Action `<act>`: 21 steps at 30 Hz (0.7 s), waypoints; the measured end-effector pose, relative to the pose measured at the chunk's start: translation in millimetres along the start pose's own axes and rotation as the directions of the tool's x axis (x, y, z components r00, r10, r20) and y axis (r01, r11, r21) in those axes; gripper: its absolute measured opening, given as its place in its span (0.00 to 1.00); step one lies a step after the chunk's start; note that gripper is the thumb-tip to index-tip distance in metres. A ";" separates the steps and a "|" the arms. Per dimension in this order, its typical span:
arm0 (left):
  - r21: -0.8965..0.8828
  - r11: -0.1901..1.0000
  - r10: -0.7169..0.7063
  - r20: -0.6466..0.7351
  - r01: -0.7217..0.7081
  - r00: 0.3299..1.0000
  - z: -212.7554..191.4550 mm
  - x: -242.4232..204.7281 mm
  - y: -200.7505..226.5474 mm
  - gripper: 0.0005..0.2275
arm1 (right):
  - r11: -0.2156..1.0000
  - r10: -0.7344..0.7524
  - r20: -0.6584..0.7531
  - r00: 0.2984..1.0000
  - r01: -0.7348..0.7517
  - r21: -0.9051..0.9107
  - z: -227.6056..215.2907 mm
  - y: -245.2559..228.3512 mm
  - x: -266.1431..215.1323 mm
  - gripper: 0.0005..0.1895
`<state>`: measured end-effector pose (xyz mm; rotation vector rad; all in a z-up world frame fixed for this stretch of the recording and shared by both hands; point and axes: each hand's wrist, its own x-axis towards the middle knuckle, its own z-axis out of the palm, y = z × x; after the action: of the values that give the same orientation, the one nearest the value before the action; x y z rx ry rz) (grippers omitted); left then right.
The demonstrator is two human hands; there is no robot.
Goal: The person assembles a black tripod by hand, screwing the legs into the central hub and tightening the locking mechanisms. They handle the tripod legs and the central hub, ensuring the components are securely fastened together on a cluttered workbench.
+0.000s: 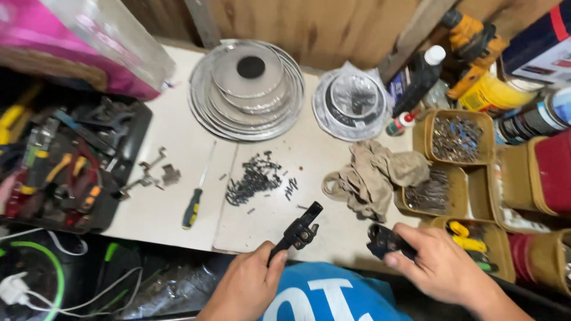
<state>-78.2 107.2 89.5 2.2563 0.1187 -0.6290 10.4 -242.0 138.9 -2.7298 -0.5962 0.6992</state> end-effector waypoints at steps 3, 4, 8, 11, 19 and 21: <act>-0.032 0.999 -0.031 0.119 0.035 0.992 -8.6 -10.4 8.9 0.16 | 0.991 -0.090 -0.023 0.996 0.092 0.101 -3.5 3.4 -21.2 0.26; -0.022 0.998 -0.059 0.133 0.062 0.989 -6.9 -10.2 7.0 0.17 | 0.990 -0.087 -0.012 0.996 0.088 0.106 -3.6 6.0 -26.1 0.27; -0.011 1.000 -0.019 0.053 0.020 0.998 13.2 -10.9 -11.8 0.17 | 0.947 -0.236 -0.021 0.971 0.235 0.218 -7.6 4.1 -37.2 0.35; -0.038 0.998 -0.044 0.049 0.046 0.998 17.0 -15.1 -7.7 0.17 | 0.945 -0.196 0.077 0.977 0.168 0.280 -1.9 11.1 -46.9 0.39; -0.076 0.995 -0.054 0.031 0.057 0.998 24.7 -21.8 -12.3 0.17 | 0.906 -0.181 0.097 0.979 0.128 0.403 4.0 0.5 -48.5 0.41; -0.074 0.996 -0.055 0.033 0.057 0.998 25.4 -23.2 -13.3 0.17 | 0.912 -0.168 0.107 0.980 0.113 0.395 6.8 -0.6 -47.4 0.40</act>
<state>-112.4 101.0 76.9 2.1767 0.1879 -0.6775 -31.1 -261.6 152.2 -2.2631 -0.6037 0.8725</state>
